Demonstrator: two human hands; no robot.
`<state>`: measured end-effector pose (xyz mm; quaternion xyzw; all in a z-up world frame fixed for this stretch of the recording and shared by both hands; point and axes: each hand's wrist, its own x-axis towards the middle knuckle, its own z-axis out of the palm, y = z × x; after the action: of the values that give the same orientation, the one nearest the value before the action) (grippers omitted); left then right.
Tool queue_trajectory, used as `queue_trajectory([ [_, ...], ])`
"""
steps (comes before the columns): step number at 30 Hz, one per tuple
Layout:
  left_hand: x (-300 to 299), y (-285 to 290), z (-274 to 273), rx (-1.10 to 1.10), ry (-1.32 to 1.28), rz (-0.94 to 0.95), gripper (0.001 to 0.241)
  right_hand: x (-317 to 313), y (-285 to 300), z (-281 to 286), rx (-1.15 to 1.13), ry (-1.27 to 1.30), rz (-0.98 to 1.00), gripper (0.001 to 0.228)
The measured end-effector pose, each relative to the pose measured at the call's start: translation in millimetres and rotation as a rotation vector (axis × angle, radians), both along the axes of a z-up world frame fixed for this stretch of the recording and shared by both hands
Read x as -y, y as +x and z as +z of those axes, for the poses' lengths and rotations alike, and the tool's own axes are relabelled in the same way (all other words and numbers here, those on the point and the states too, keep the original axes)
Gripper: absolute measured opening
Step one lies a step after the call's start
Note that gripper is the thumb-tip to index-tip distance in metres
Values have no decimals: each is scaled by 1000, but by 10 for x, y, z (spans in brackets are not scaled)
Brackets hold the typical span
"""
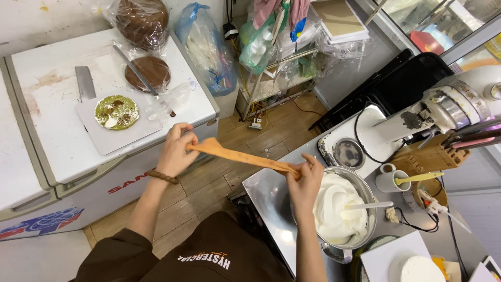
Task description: Preparing frosting using a stand mixer and cleaning the workstation in a bakery kitchen.
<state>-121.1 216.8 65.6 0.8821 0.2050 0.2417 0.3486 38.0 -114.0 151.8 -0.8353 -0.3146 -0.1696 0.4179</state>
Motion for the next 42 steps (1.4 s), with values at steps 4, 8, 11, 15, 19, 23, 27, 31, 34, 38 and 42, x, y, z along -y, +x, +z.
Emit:
queue_trajectory([
  [4, 141, 54, 271, 27, -675, -284, 12, 72, 181, -142, -611, 262, 129, 17],
  [8, 203, 231, -125, 81, -1354, -22, 28, 92, 301, -591, -980, 589, 98, 15],
  [11, 672, 194, 683, -15, -1224, 19, 45, -117, -25, -436, -941, 535, 40, 19],
  [15, 1401, 197, 697, 60, -656, -652, 35, -352, -396, -957, -803, 584, 279, 43],
  [19, 1441, 194, 1039, 314, -82, -661, 19, -84, -560, -994, -875, 598, 308, 34],
  [23, 1433, 360, 717, 560, 417, -489, 50, 91, -715, -807, -1068, 608, 477, 22],
  [27, 1424, 380, 667, 639, 344, -417, 39, -55, -969, 545, -577, -50, 668, 37],
  [31, 1616, 236, 1140, 605, 237, -441, 47, 49, -907, 887, -102, -212, 559, 53],
  [34, 1774, 171, 1225, 283, -187, -418, 24, 193, -839, 903, 389, -149, 413, 37],
  [38, 1977, 218, 1140, 311, -805, -627, 66, 324, -1050, 215, 5, 265, 289, 62],
  [42, 2379, 388, 1905, 541, -543, -925, 121, 475, -1203, -314, -301, 387, 226, 88],
])
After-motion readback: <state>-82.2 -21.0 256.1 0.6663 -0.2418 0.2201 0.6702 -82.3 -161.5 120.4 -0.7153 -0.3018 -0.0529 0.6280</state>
